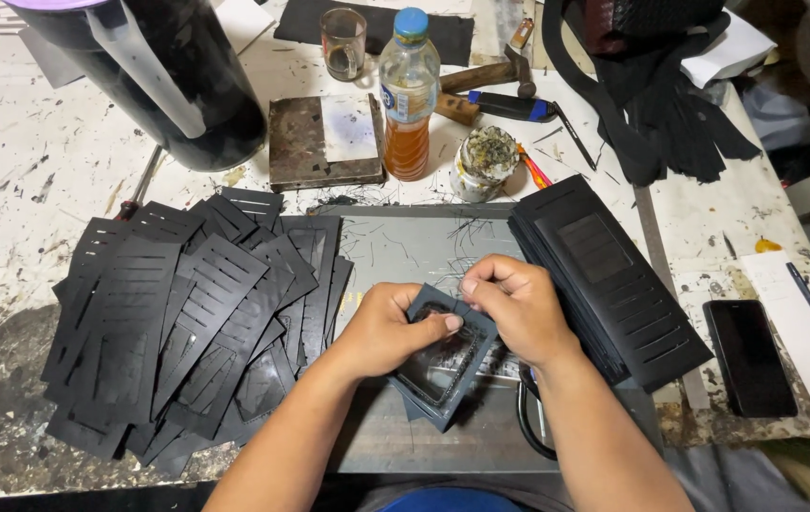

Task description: Trimming and folding black leather components for assembly

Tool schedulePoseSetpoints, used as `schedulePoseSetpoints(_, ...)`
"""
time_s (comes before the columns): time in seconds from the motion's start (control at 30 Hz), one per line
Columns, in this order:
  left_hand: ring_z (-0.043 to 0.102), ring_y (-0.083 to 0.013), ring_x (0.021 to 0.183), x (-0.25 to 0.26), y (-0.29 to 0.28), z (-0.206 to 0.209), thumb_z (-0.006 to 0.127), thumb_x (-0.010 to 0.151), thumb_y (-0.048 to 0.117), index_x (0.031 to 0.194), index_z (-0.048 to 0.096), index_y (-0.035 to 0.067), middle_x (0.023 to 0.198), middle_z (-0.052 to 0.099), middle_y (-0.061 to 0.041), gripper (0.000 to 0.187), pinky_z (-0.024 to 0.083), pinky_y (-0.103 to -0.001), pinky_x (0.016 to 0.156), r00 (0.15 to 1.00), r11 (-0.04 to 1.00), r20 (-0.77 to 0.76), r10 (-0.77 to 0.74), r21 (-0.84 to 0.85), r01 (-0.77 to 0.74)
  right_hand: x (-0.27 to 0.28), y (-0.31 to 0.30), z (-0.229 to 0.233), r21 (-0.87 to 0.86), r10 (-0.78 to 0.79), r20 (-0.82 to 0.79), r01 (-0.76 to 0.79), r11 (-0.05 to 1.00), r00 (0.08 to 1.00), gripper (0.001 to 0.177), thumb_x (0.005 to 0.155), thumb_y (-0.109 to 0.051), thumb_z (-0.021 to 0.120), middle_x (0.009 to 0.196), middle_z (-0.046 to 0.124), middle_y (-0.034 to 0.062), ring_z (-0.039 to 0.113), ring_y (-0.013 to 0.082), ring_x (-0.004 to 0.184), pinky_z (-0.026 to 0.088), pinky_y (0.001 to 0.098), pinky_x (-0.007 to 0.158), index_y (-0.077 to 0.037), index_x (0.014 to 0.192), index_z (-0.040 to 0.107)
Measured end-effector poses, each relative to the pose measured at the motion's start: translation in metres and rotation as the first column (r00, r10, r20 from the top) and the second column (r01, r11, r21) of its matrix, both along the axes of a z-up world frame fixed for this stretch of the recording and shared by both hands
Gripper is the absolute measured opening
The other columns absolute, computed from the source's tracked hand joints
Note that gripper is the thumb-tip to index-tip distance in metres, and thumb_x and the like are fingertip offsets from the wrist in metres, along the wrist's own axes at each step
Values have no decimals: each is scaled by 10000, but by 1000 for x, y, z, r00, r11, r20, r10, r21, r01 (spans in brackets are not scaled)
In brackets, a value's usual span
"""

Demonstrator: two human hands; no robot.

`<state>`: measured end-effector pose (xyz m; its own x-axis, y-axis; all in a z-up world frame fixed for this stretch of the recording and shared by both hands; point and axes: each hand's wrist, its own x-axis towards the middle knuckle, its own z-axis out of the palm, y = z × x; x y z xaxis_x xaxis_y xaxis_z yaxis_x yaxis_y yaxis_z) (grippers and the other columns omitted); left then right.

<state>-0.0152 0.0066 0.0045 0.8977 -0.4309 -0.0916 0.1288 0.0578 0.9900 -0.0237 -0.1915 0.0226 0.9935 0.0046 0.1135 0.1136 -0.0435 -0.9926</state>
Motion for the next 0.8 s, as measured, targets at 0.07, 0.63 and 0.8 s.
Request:
schedulePoseSetpoints(0.07, 559, -98, 579, 1, 1, -4, 809, 797, 72, 753, 750, 6, 593, 677, -57, 99, 435, -208, 499, 1000, 1000, -1, -2, 0, 2, -5, 6, 21, -20, 56, 10, -56, 998, 998, 94, 849, -80, 756, 680, 672, 50, 564, 70, 671, 487, 221, 616, 3, 891, 770)
schedulePoseSetpoints(0.63, 555, -102, 509, 9, 6, 21, 803, 794, 61, 692, 701, 24, 548, 648, -62, 149, 429, -206, 473, 998, 994, -1, 70, -89, -70, -7, -5, 18, -96, 334, 108, -324, 941, 936, 819, 683, -109, 943, 1113, 722, 198, 678, 209, 927, 565, 391, 863, 43, 1391, 560)
schedulePoseSetpoints(0.8, 587, -128, 457, 10, 11, 17, 786, 796, 42, 661, 684, 1, 504, 647, -110, 174, 453, -221, 455, 996, 992, 18, 93, -92, -91, -8, 3, 20, -265, 180, 99, -148, 953, 979, 308, 791, -98, 867, 754, 721, 74, 585, 117, 758, 527, 309, 686, 19, 1063, 787)
